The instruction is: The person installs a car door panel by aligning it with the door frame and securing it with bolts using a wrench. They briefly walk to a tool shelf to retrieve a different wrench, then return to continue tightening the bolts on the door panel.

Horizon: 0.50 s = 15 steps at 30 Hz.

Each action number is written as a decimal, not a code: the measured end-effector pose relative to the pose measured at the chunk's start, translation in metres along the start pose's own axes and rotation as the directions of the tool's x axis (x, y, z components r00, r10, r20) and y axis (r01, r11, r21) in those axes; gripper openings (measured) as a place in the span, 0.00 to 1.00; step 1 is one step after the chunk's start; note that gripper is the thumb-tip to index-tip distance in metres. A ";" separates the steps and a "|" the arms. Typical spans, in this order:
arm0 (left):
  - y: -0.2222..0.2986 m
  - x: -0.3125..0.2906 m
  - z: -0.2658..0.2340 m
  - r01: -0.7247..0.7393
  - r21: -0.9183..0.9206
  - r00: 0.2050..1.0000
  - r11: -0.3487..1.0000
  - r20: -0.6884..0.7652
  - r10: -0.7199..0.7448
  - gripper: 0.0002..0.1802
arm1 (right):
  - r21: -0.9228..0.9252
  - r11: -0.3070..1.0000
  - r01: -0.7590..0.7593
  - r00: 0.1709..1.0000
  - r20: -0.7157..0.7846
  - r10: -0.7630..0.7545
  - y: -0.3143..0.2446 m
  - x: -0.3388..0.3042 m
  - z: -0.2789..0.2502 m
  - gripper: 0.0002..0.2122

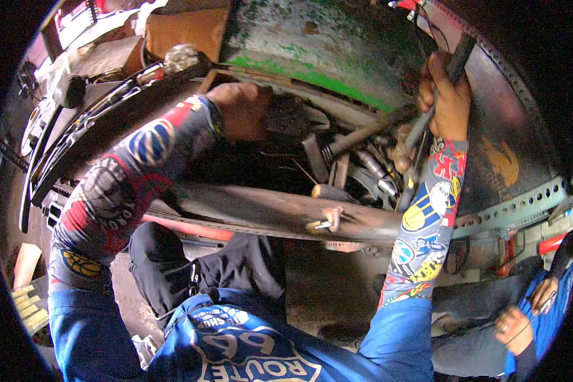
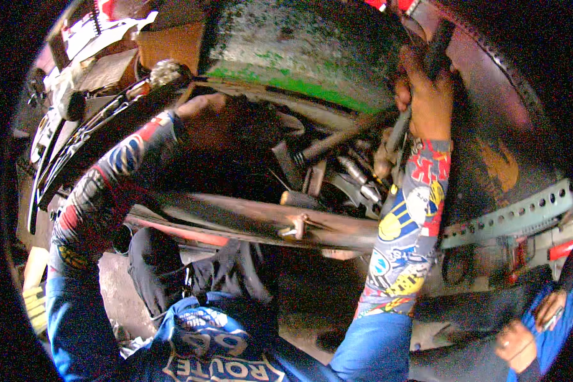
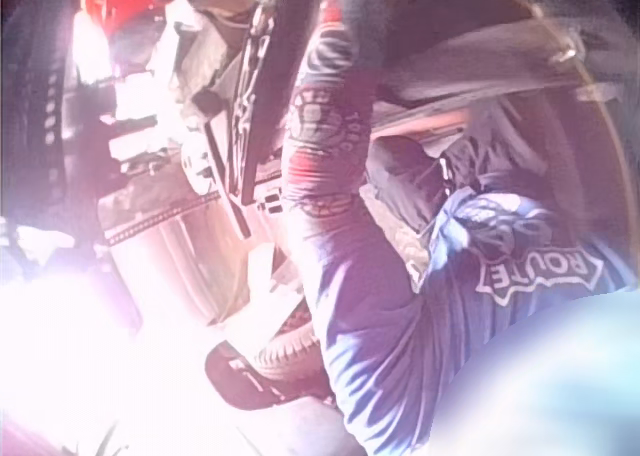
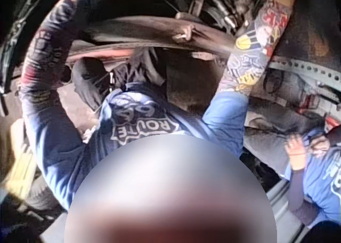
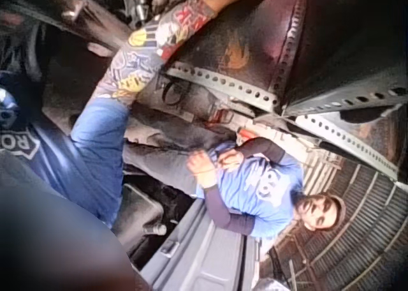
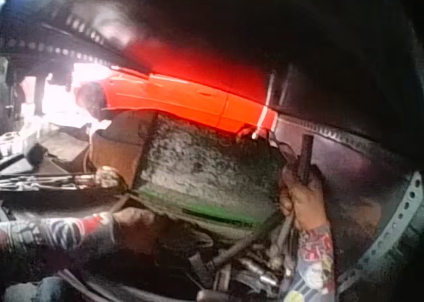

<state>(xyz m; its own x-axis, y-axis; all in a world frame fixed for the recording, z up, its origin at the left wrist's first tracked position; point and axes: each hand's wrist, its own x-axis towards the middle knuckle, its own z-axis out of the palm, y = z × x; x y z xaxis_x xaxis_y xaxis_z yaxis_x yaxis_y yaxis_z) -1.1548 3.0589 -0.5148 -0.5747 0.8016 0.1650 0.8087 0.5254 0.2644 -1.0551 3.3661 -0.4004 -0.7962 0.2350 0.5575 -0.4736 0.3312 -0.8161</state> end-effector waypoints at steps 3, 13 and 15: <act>0.002 -0.003 -0.001 0.006 0.105 0.999 0.994 -0.043 -0.002 0.27 | 0.090 0.996 -0.021 0.999 0.036 0.018 0.004 0.002 -0.009 0.12; 0.028 -0.052 -0.069 -0.035 0.151 0.858 0.988 -0.502 0.107 0.27 | -0.039 0.998 0.045 0.999 -0.014 -0.046 -0.015 -0.012 0.020 0.14; 0.020 -0.060 -0.088 0.023 -0.019 0.887 1.000 -0.460 -0.029 0.25 | -0.124 0.976 0.180 0.984 0.009 -0.180 -0.023 -0.015 0.030 0.12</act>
<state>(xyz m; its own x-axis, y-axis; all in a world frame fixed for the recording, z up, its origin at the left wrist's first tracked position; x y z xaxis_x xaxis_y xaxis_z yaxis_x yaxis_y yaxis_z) -1.1149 2.9960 -0.4354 -0.5912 0.5644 0.5761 0.7928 0.5381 0.2863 -1.0435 3.3276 -0.3952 -0.7014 0.1631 0.6939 -0.5587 0.4786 -0.6773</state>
